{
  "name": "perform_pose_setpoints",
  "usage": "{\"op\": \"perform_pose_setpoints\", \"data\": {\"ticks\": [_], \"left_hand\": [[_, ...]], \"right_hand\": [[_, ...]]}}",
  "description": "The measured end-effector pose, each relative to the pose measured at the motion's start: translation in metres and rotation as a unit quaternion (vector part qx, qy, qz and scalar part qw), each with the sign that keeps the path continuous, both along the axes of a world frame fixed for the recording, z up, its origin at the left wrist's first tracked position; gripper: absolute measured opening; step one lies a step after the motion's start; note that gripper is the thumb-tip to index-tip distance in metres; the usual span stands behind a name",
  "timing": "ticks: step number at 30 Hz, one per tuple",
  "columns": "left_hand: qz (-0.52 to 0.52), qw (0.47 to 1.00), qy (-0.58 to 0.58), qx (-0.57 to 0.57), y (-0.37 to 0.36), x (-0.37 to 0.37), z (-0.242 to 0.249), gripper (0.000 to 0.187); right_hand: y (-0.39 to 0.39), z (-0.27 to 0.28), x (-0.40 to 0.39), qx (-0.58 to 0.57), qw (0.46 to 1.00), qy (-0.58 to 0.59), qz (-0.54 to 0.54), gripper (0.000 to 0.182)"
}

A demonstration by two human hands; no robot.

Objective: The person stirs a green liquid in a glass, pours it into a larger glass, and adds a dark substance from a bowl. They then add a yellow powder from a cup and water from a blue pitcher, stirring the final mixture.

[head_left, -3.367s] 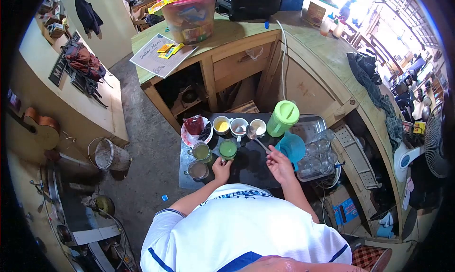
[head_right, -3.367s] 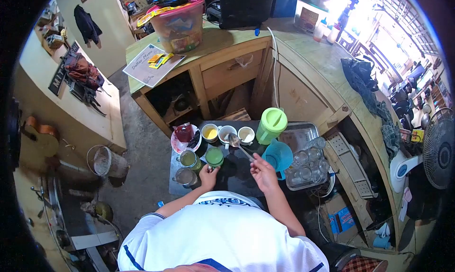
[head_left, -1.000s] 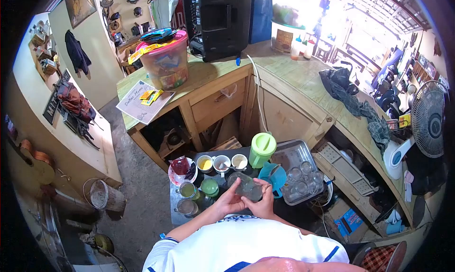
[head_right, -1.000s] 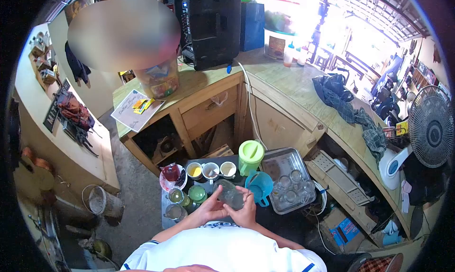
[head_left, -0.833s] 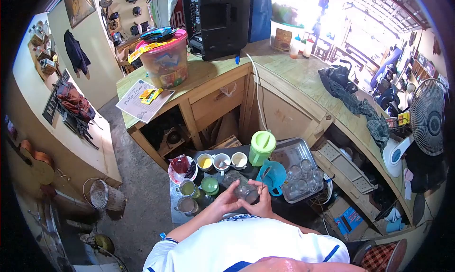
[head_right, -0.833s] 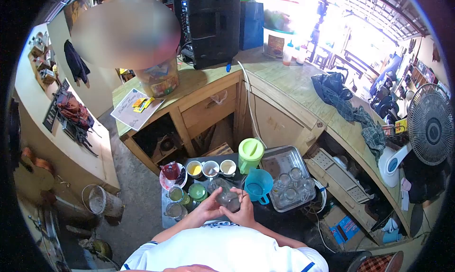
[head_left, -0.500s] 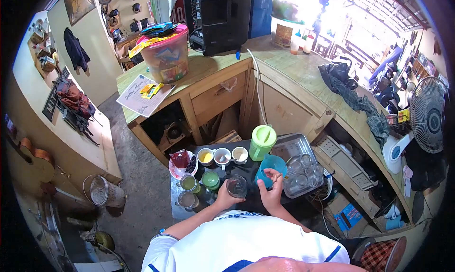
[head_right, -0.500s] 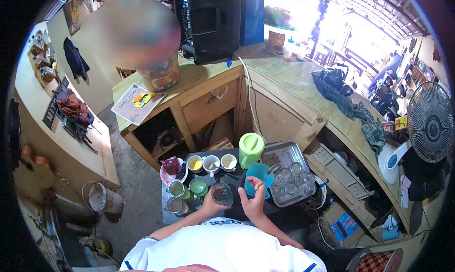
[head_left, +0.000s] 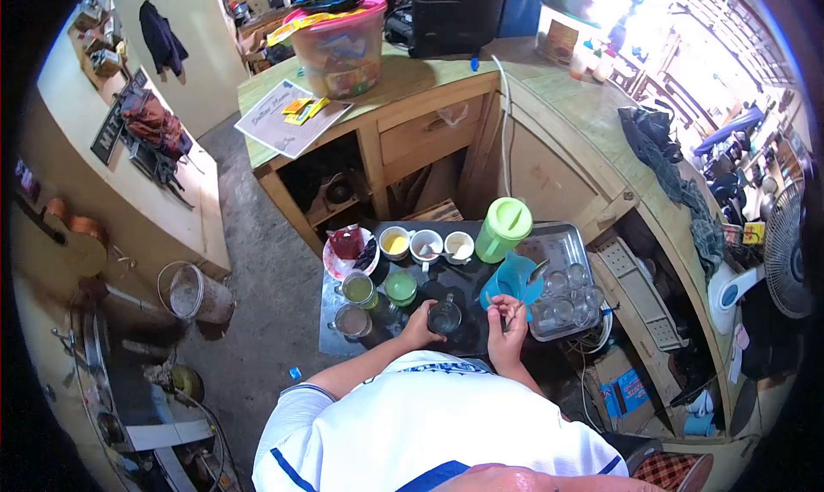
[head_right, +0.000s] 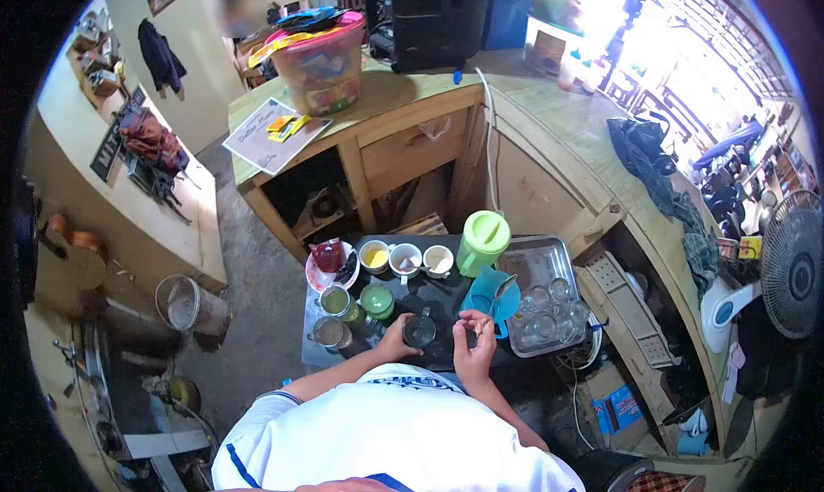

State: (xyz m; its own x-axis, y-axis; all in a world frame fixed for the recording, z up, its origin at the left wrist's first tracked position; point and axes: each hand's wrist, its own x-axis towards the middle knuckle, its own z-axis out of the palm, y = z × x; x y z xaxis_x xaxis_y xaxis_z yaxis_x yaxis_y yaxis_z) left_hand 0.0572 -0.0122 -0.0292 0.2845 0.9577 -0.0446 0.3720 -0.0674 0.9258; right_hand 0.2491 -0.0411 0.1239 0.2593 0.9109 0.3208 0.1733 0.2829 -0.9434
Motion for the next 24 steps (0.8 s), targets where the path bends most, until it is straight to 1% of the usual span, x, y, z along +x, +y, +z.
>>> {"op": "perform_pose_setpoints", "data": {"ticks": [2, 3, 5, 6, 8, 9, 10, 11, 12, 13, 14, 15, 16, 17, 18, 19, 21, 22, 24], "left_hand": [[-0.028, 0.999, 0.021, -0.017, -0.002, -0.008, 0.0, 0.1], [-0.023, 0.999, 0.021, -0.02, -0.005, -0.01, -0.001, 0.1], [0.013, 0.995, 0.055, -0.08, -0.01, -0.014, -0.001, 0.096], [0.016, 0.995, 0.056, -0.082, -0.012, -0.017, 0.006, 0.096], [-0.012, 0.971, 0.219, -0.095, -0.016, -0.029, 0.048, 0.075], [-0.012, 0.971, 0.219, -0.095, -0.015, -0.035, 0.076, 0.075], [-0.045, 0.98, 0.153, -0.12, -0.012, -0.043, 0.107, 0.065], [-0.079, 0.983, 0.085, -0.144, -0.005, -0.052, 0.125, 0.055], [-0.053, 0.992, 0.036, -0.107, 0.001, -0.062, 0.13, 0.04], [-0.002, 0.979, -0.05, -0.2, 0.01, -0.07, 0.157, 0.034], [0.055, 0.984, -0.087, -0.147, 0.024, -0.084, 0.136, 0.029], [0.127, 0.99, -0.001, -0.067, 0.042, -0.097, 0.123, 0.027], [0.156, 0.986, 0.051, -0.039, 0.065, -0.113, 0.119, 0.031], [0.207, 0.973, 0.098, 0.012, 0.083, -0.129, 0.102, 0.032], [0.231, 0.966, 0.114, 0.024, 0.105, -0.148, 0.068, 0.032], [0.215, 0.957, 0.195, 0.006, 0.113, -0.151, 0.078, 0.033], [0.148, 0.945, 0.291, -0.031, 0.141, -0.165, 0.039, 0.041], [0.146, 0.946, 0.288, -0.03, 0.148, -0.161, 0.033, 0.041], [0.053, 0.888, 0.444, -0.104, 0.159, -0.155, 0.025, 0.043]], "right_hand": [[0.001, -0.003, -0.001, -0.008, 1.0, 0.022, 0.02, 0.019], [0.002, -0.005, -0.002, -0.012, 0.998, 0.045, 0.033, 0.02], [0.004, -0.006, -0.006, -0.019, 0.998, 0.05, 0.038, 0.022], [0.003, -0.005, -0.007, -0.034, 0.996, 0.055, 0.061, 0.021], [0.003, -0.012, -0.005, -0.048, 0.993, 0.061, 0.084, 0.02], [0.002, -0.024, -0.001, -0.06, 0.994, 0.05, 0.075, 0.021], [0.001, -0.031, 0.002, -0.072, 0.994, 0.04, 0.066, 0.022], [0.002, -0.028, 0.001, -0.073, 0.994, 0.04, 0.066, 0.022], [0.002, -0.022, 0.0, -0.081, 0.994, 0.021, 0.068, 0.025], [0.002, -0.015, -0.001, -0.088, 0.994, 0.004, 0.07, 0.028], [0.003, -0.008, -0.003, -0.09, 0.994, 0.004, 0.068, 0.028], [0.003, 0.0, -0.005, -0.092, 0.993, -0.039, 0.06, 0.027], [0.003, 0.004, -0.006, -0.092, 0.991, -0.082, 0.051, 0.028], [0.002, 0.004, -0.007, -0.091, 0.991, -0.083, 0.048, 0.028], [0.001, 0.005, -0.008, -0.107, 0.99, -0.075, 0.054, 0.027], [0.0, 0.006, -0.007, -0.123, 0.988, -0.068, 0.06, 0.027], [-0.002, -0.004, -0.001, -0.129, 0.988, -0.066, 0.061, 0.026], [-0.003, -0.007, 0.001, -0.126, 0.987, -0.067, 0.069, 0.025], [-0.005, -0.005, 0.005, -0.128, 0.985, -0.07, 0.088, 0.025]]}}
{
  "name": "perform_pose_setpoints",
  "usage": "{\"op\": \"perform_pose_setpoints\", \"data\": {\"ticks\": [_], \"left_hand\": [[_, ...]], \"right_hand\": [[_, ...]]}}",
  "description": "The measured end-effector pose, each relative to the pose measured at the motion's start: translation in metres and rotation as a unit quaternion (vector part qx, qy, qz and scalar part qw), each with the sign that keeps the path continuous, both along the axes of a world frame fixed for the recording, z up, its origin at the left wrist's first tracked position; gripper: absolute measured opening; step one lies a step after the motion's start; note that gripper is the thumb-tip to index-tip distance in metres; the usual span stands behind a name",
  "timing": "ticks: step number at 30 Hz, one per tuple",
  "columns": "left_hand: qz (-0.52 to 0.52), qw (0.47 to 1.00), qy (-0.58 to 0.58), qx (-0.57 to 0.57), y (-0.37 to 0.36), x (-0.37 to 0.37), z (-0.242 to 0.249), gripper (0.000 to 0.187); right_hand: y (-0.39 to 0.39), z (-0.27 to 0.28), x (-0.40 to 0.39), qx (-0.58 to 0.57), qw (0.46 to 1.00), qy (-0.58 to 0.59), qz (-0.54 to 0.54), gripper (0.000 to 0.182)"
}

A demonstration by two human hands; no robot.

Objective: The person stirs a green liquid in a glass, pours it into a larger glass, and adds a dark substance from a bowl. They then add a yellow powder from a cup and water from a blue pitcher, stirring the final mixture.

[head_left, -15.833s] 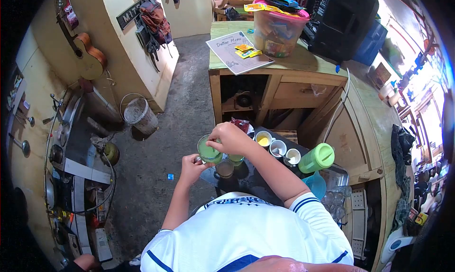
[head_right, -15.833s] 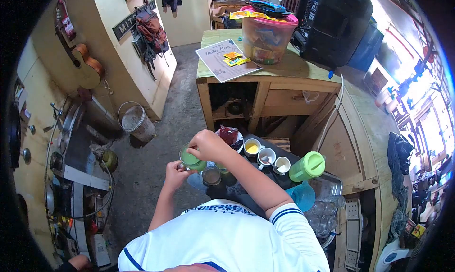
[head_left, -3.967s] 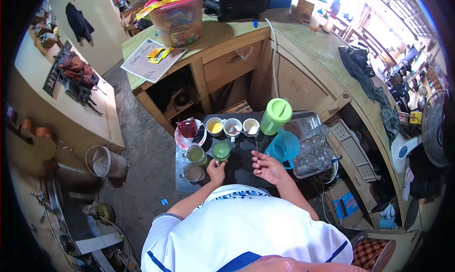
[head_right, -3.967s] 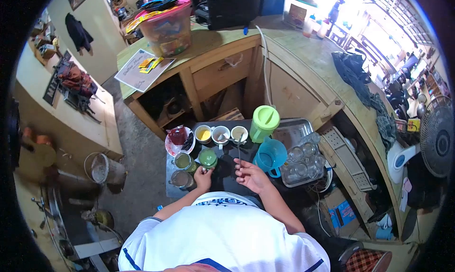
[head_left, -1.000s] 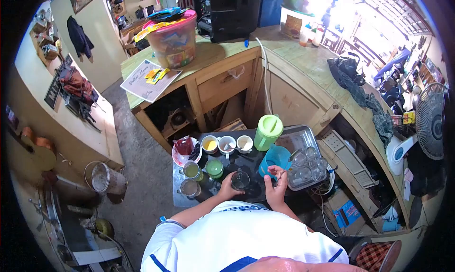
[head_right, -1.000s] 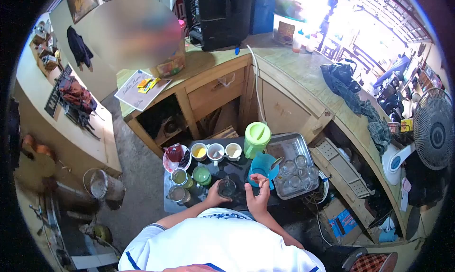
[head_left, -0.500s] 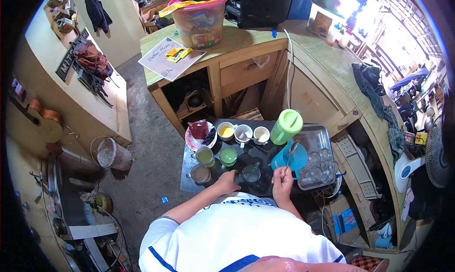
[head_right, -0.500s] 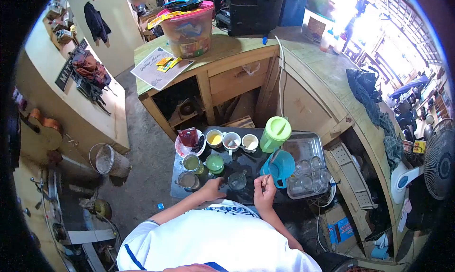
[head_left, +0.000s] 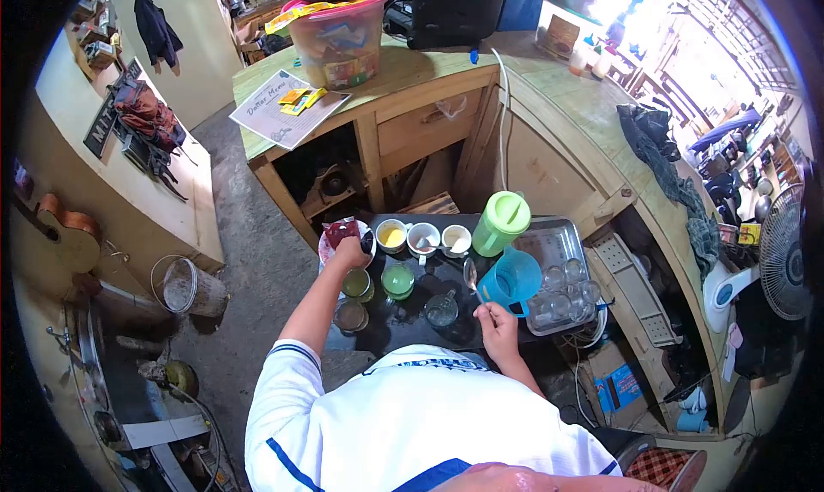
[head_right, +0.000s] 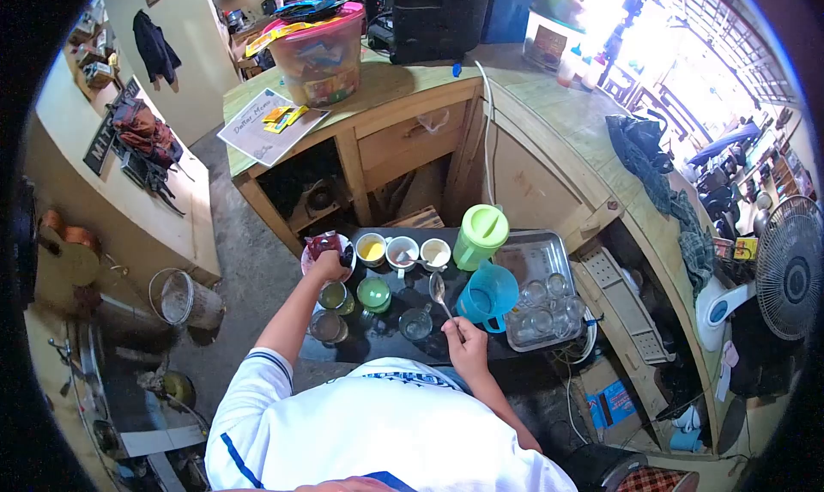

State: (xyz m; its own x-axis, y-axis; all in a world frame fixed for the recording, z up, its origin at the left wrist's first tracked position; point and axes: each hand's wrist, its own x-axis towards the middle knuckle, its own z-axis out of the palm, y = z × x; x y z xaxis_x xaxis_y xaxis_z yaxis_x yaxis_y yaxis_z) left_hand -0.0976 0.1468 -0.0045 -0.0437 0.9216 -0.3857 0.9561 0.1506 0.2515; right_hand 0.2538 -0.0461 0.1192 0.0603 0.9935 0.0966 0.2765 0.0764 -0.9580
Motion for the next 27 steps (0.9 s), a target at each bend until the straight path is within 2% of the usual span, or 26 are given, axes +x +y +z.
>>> {"op": "perform_pose_setpoints", "data": {"ticks": [3, 4, 5, 7, 8, 9, 11, 12, 13, 15, 16, 17, 19, 20, 21, 23, 24, 25, 27], "left_hand": [[-0.008, 1.0, 0.019, -0.003, 0.013, 0.003, -0.009, 0.04], [-0.054, 0.998, 0.032, 0.01, 0.017, -0.003, -0.02, 0.037], [-0.056, 0.998, 0.033, 0.011, 0.021, -0.015, -0.029, 0.037], [-0.053, 0.995, -0.071, 0.052, 0.021, -0.025, -0.022, 0.03], [-0.015, 0.984, -0.165, 0.059, 0.015, -0.029, -0.009, 0.024], [-0.016, 0.985, -0.163, 0.059, 0.013, -0.031, -0.003, 0.024], [0.099, 0.929, -0.35, 0.073, 0.01, -0.034, 0.009, 0.02], [0.132, 0.874, -0.466, 0.038, -0.003, -0.025, 0.047, 0.021], [0.131, 0.876, -0.464, 0.036, -0.01, -0.019, 0.059, 0.021], [0.209, 0.68, -0.7, 0.065, -0.025, -0.008, 0.074, 0.022], [0.204, 0.717, -0.662, 0.081, -0.036, 0.001, 0.095, 0.023], [0.204, 0.717, -0.662, 0.081, -0.045, 0.013, 0.106, 0.023], [0.126, 0.74, -0.628, 0.204, -0.062, 0.037, 0.122, 0.022], [0.131, 0.712, -0.665, 0.182, -0.072, 0.046, 0.13, 0.022], [0.087, 0.747, -0.633, 0.184, -0.073, 0.048, 0.121, 0.025], [0.075, 0.687, -0.712, 0.126, -0.092, 0.071, 0.146, 0.03], [0.076, 0.691, -0.712, 0.104, -0.098, 0.077, 0.147, 0.032], [0.105, 0.717, -0.681, 0.104, -0.108, 0.088, 0.162, 0.029], [0.129, 0.673, -0.728, 0.025, -0.118, 0.098, 0.171, 0.025]], "right_hand": [[-0.003, 0.014, 0.005, -0.042, 0.999, -0.025, 0.022, 0.023], [-0.002, 0.01, 0.005, -0.034, 0.999, -0.02, 0.02, 0.023], [-0.002, 0.008, 0.006, -0.033, 0.999, -0.019, 0.019, 0.023], [-0.001, 0.011, 0.006, -0.013, 1.0, -0.011, 0.019, 0.025], [0.0, 0.009, 0.008, -0.012, 1.0, -0.009, 0.017, 0.025], [0.003, 0.006, 0.01, -0.026, 0.999, 0.0, 0.023, 0.024], [0.004, 0.003, 0.01, -0.041, 0.999, 0.012, 0.027, 0.023], [0.007, 0.008, 0.008, -0.1, 0.981, 0.16, 0.043, 0.022], [0.009, 0.011, 0.006, -0.157, 0.938, 0.304, 0.058, 0.022], [0.015, 0.009, 0.008, -0.183, 0.92, 0.334, 0.087, 0.021], [0.018, 0.015, 0.006, -0.213, 0.904, 0.356, 0.101, 0.021], [0.02, 0.018, 0.004, -0.243, 0.886, 0.377, 0.116, 0.023], [0.025, 0.018, -0.001, -0.246, 0.892, 0.359, 0.121, 0.023], [0.027, 0.019, -0.004, -0.248, 0.898, 0.341, 0.126, 0.025], [0.029, 0.02, -0.006, -0.251, 0.897, 0.339, 0.13, 0.025], [0.033, 0.027, -0.011, -0.257, 0.897, 0.332, 0.141, 0.029], [0.035, 0.033, -0.015, -0.26, 0.896, 0.33, 0.145, 0.029], [0.036, 0.042, -0.019, -0.278, 0.883, 0.349, 0.15, 0.03], [0.038, 0.046, -0.023, -0.296, 0.868, 0.367, 0.155, 0.031]]}}
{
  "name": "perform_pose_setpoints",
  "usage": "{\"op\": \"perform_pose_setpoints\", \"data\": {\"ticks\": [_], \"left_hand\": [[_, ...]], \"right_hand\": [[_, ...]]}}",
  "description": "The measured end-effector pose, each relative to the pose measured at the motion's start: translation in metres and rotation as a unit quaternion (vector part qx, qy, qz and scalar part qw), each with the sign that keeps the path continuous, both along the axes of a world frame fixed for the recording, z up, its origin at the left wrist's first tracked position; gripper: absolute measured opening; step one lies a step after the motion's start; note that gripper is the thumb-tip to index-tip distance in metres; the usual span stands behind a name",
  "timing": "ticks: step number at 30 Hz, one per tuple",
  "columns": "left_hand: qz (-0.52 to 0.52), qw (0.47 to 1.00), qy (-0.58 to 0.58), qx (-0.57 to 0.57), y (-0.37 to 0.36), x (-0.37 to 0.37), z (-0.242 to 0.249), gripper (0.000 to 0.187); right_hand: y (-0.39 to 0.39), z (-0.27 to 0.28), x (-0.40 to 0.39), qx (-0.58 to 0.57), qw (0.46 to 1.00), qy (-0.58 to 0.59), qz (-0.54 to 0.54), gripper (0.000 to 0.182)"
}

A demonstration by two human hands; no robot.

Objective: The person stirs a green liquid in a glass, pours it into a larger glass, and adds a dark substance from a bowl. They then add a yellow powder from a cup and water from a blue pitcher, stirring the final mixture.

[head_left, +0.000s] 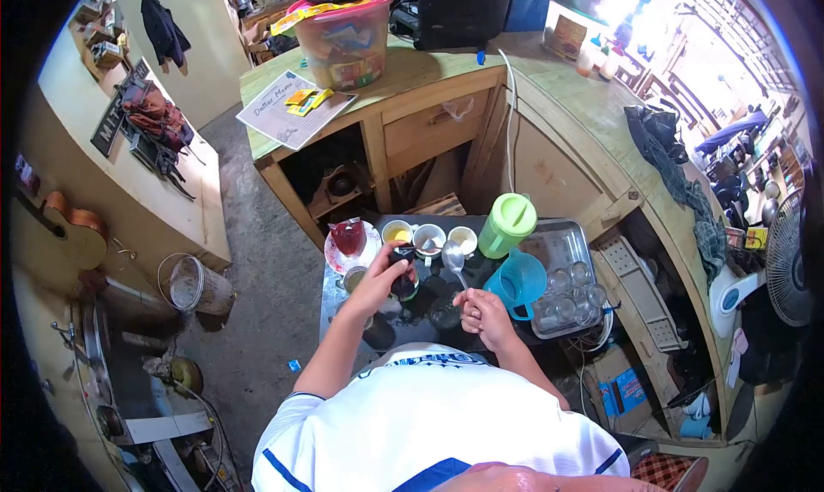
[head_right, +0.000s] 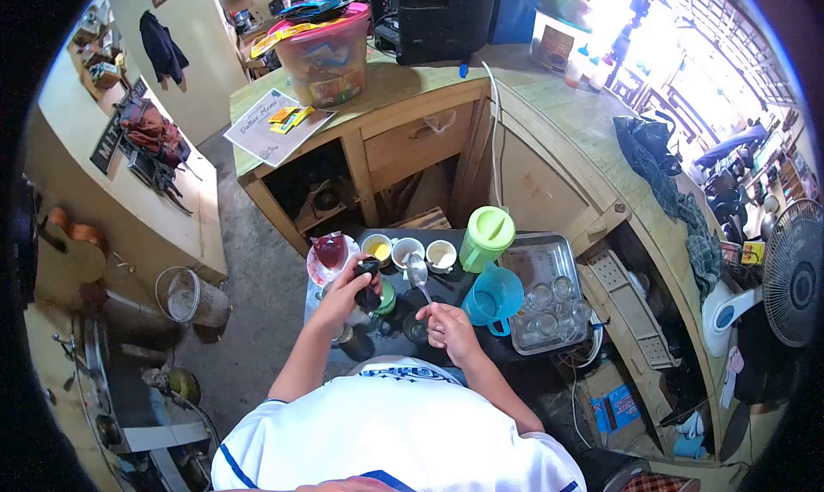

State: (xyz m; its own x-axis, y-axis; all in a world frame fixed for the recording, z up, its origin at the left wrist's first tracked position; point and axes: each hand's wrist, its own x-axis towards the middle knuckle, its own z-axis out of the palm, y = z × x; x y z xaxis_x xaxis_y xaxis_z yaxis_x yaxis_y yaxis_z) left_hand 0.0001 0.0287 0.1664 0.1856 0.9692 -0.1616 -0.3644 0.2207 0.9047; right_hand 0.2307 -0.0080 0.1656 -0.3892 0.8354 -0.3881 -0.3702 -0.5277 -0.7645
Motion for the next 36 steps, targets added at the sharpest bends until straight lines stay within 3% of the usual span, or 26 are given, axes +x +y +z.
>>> {"op": "perform_pose_setpoints", "data": {"ticks": [2, 4, 6, 8, 13, 36], "left_hand": [[0.008, 0.997, -0.059, -0.052, -0.007, 0.007, -0.002, 0.022], [-0.038, 0.996, 0.072, 0.041, -0.008, 0.012, -0.007, 0.021], [-0.009, 0.99, 0.123, 0.062, -0.012, 0.021, -0.008, 0.018], [0.003, 0.961, 0.258, 0.103, -0.014, 0.025, -0.009, 0.015], [0.039, 0.918, 0.333, 0.21, -0.016, 0.035, 0.008, 0.02], [0.021, 0.886, 0.413, 0.209, 0.0, 0.026, 0.026, 0.024]], "right_hand": [[0.0, 0.0, -0.002, 0.002, 0.999, 0.031, 0.021, 0.033], [0.0, 0.001, -0.005, 0.014, 0.999, 0.01, 0.028, 0.034], [-0.001, 0.0, -0.004, 0.025, 0.999, -0.011, 0.033, 0.035], [-0.002, -0.005, -0.002, 0.024, 0.999, -0.017, 0.044, 0.036], [-0.005, -0.007, 0.001, 0.018, 0.999, -0.034, 0.038, 0.036], [-0.007, -0.009, 0.002, 0.018, 0.997, -0.058, 0.047, 0.037]]}}
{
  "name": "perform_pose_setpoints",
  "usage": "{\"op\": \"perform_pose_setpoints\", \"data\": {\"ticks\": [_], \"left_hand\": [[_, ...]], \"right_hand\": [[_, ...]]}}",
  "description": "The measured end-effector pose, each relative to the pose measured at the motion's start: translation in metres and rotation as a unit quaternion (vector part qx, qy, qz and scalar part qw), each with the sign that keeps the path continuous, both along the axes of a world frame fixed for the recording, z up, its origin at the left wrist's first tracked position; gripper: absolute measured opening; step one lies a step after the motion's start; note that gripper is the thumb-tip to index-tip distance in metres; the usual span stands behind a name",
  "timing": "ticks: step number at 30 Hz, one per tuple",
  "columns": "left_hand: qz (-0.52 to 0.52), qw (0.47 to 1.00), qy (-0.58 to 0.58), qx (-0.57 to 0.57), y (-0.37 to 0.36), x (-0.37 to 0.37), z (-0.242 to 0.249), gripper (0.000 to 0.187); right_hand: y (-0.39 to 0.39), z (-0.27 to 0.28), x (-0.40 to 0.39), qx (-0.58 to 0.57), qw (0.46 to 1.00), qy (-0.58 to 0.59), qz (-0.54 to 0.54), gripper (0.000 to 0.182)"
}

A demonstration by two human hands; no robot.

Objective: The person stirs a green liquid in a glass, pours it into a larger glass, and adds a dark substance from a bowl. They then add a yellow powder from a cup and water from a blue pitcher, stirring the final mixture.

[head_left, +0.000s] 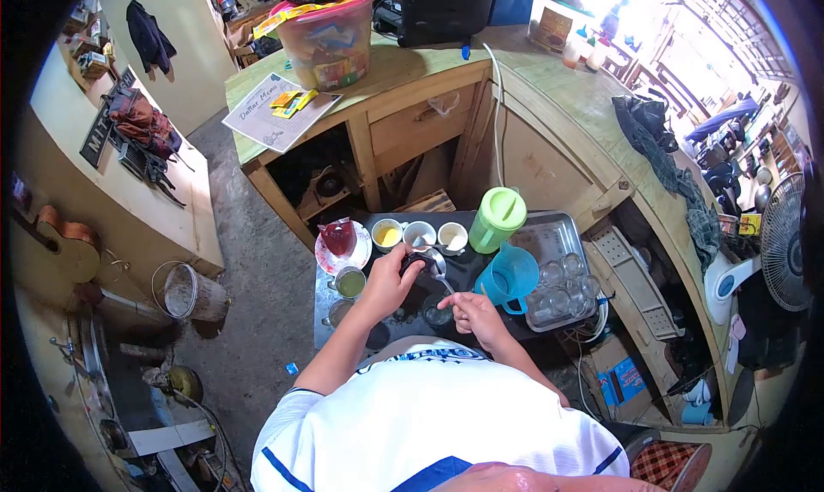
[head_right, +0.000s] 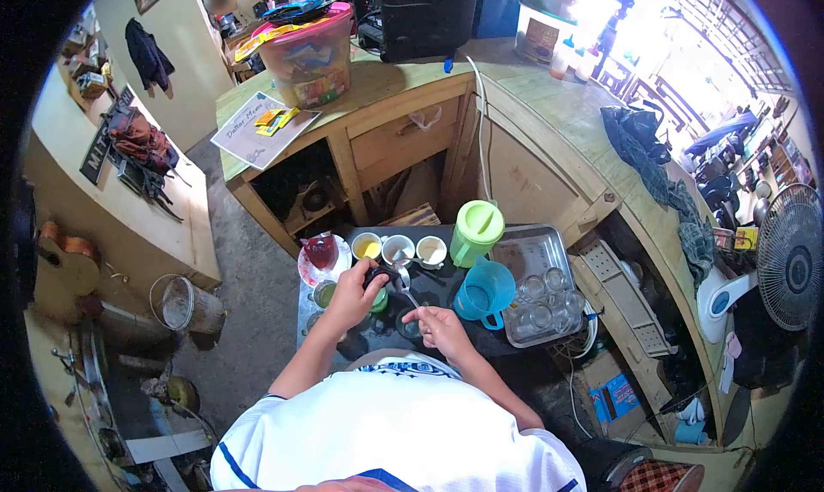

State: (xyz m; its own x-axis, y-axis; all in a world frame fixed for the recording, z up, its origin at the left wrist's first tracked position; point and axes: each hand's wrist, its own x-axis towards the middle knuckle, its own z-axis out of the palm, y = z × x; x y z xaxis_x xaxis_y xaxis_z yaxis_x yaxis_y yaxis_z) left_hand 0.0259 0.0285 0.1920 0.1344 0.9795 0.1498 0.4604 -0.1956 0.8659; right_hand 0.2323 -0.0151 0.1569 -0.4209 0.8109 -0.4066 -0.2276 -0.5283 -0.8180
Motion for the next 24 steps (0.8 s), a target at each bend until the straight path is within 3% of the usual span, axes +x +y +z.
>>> {"op": "perform_pose_setpoints", "data": {"ticks": [8, 11, 13, 24], "left_hand": [[0.034, 0.999, 0.04, 0.002, 0.009, -0.008, -0.001, 0.024], [0.035, 0.999, 0.038, -0.012, 0.008, -0.007, 0.003, 0.024], [0.013, 0.998, -0.006, 0.054, 0.002, -0.003, 0.001, 0.024], [0.006, 0.999, -0.017, 0.045, 0.004, 0.001, 0.0, 0.023]], "right_hand": [[-0.001, 0.003, -0.001, -0.027, 0.999, 0.015, 0.021, 0.036], [0.001, 0.006, 0.0, -0.036, 0.998, 0.046, 0.004, 0.036], [0.003, 0.008, 0.001, -0.032, 0.998, 0.051, -0.004, 0.036], [0.004, 0.01, 0.006, -0.042, 0.997, 0.068, 0.005, 0.037]]}}
